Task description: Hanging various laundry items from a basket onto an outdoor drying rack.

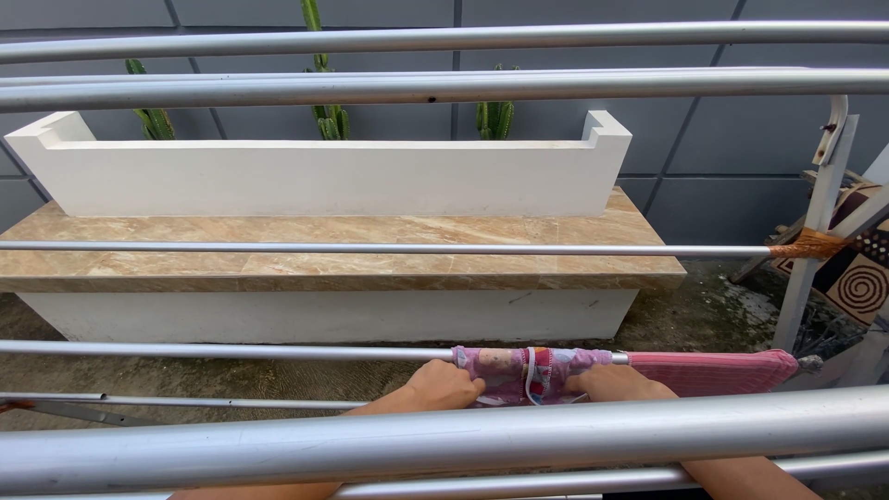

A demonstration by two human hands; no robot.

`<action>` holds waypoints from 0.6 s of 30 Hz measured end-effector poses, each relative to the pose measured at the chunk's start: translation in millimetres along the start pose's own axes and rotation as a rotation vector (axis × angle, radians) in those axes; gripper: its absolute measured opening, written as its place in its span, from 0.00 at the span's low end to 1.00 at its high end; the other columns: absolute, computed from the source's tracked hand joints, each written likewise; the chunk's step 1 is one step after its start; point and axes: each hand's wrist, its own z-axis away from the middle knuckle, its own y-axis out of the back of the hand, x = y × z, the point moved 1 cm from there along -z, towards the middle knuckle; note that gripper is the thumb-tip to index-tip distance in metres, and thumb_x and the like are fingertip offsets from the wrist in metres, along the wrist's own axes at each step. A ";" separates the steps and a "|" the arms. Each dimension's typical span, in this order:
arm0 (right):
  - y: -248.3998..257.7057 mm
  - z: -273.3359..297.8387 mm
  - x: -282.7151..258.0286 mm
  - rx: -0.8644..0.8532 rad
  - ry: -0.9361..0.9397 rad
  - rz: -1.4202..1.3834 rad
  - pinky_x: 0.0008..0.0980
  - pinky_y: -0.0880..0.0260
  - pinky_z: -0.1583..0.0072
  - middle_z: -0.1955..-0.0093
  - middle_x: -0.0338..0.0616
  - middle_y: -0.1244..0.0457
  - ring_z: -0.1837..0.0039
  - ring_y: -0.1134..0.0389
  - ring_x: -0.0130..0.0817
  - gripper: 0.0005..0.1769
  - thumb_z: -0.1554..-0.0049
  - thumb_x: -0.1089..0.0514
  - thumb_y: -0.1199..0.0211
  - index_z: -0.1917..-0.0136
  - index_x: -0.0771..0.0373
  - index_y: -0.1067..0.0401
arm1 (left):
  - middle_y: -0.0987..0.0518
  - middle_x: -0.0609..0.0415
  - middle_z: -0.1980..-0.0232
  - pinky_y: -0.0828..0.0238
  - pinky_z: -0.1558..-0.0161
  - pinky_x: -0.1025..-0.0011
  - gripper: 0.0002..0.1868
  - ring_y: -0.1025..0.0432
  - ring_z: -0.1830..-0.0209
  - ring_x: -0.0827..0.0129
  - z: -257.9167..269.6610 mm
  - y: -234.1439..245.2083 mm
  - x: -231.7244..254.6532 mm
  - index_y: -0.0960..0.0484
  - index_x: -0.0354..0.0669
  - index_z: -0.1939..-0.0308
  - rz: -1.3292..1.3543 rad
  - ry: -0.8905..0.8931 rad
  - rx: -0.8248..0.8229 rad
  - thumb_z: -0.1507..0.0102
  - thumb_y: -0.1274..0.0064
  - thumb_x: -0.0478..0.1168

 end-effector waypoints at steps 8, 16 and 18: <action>-10.5 0.3 10.4 -0.117 -0.182 0.004 0.40 0.27 0.39 0.45 0.45 0.31 0.41 0.28 0.37 0.13 0.38 0.50 0.38 0.44 0.56 0.24 | 0.16 0.42 0.60 0.21 0.63 0.53 0.08 0.19 0.60 0.49 -0.2 -19.9 -1.6 0.14 0.38 0.65 -0.045 0.049 -0.074 0.39 0.47 0.37; 3.4 0.8 42.4 0.367 -0.088 -0.469 0.36 0.31 0.57 0.68 0.43 0.31 0.62 0.30 0.33 0.14 0.57 0.62 0.22 0.69 0.67 0.28 | 0.20 0.47 0.73 0.28 0.73 0.62 0.07 0.25 0.74 0.60 36.5 71.6 15.9 0.21 0.36 0.76 0.690 0.048 0.626 0.53 0.37 0.31; 1.4 0.3 52.9 0.442 -0.097 -0.563 0.36 0.32 0.59 0.69 0.44 0.31 0.64 0.32 0.32 0.13 0.56 0.63 0.23 0.69 0.67 0.28 | 0.21 0.48 0.75 0.29 0.74 0.64 0.07 0.25 0.76 0.63 40.5 85.9 20.9 0.23 0.35 0.76 0.830 0.172 0.626 0.51 0.38 0.31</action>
